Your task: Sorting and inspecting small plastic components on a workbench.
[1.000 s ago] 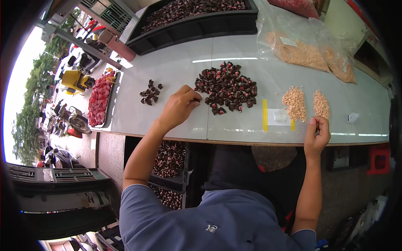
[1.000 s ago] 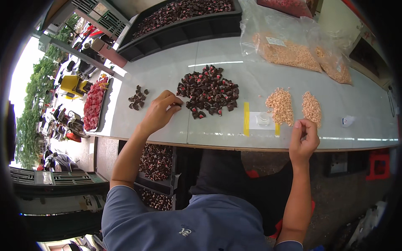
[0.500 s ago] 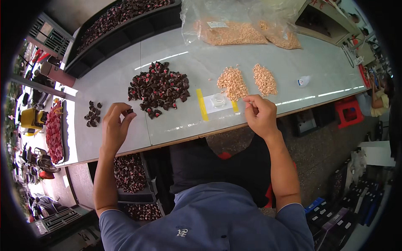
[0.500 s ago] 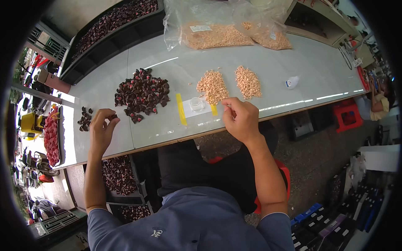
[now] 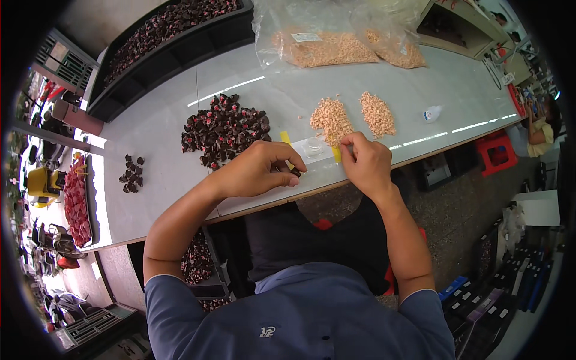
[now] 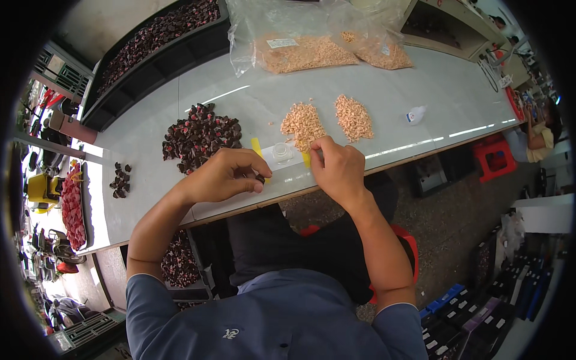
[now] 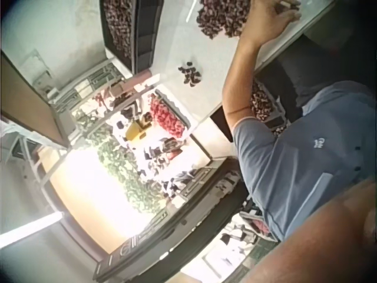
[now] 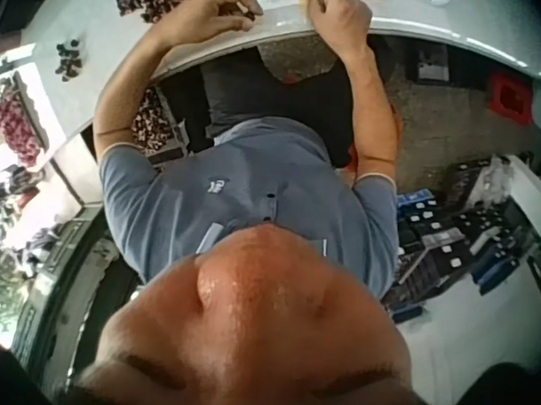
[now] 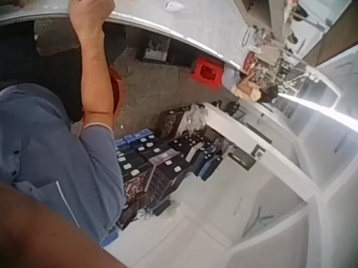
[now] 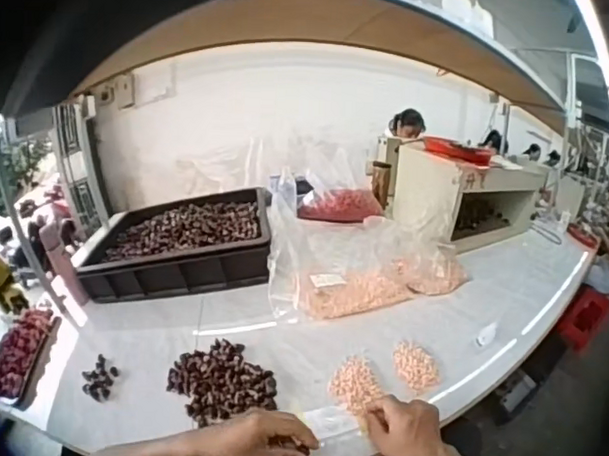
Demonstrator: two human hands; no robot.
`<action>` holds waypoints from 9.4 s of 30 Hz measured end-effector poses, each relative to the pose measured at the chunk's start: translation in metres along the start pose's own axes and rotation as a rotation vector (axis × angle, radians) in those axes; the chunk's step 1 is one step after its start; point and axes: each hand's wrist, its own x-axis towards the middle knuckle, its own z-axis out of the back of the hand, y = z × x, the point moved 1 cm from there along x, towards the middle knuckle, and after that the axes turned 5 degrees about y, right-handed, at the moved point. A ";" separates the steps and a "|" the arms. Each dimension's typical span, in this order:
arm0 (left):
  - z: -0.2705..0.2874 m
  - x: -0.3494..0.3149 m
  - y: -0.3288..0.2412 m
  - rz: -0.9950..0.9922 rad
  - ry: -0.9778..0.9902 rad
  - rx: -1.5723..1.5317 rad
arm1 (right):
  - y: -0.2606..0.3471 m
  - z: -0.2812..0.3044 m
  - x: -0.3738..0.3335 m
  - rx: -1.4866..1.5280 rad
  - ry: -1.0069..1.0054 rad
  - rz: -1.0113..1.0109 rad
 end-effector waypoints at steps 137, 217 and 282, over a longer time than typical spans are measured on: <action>-0.014 0.000 0.031 0.208 0.049 -0.872 | 0.018 0.035 -0.008 0.405 0.023 -0.187; -0.011 -0.005 0.030 0.197 0.185 -0.850 | 0.062 -0.009 -0.009 0.590 0.278 0.059; -0.018 -0.001 0.038 0.137 0.114 -0.859 | 0.062 0.030 0.058 -0.397 0.515 0.438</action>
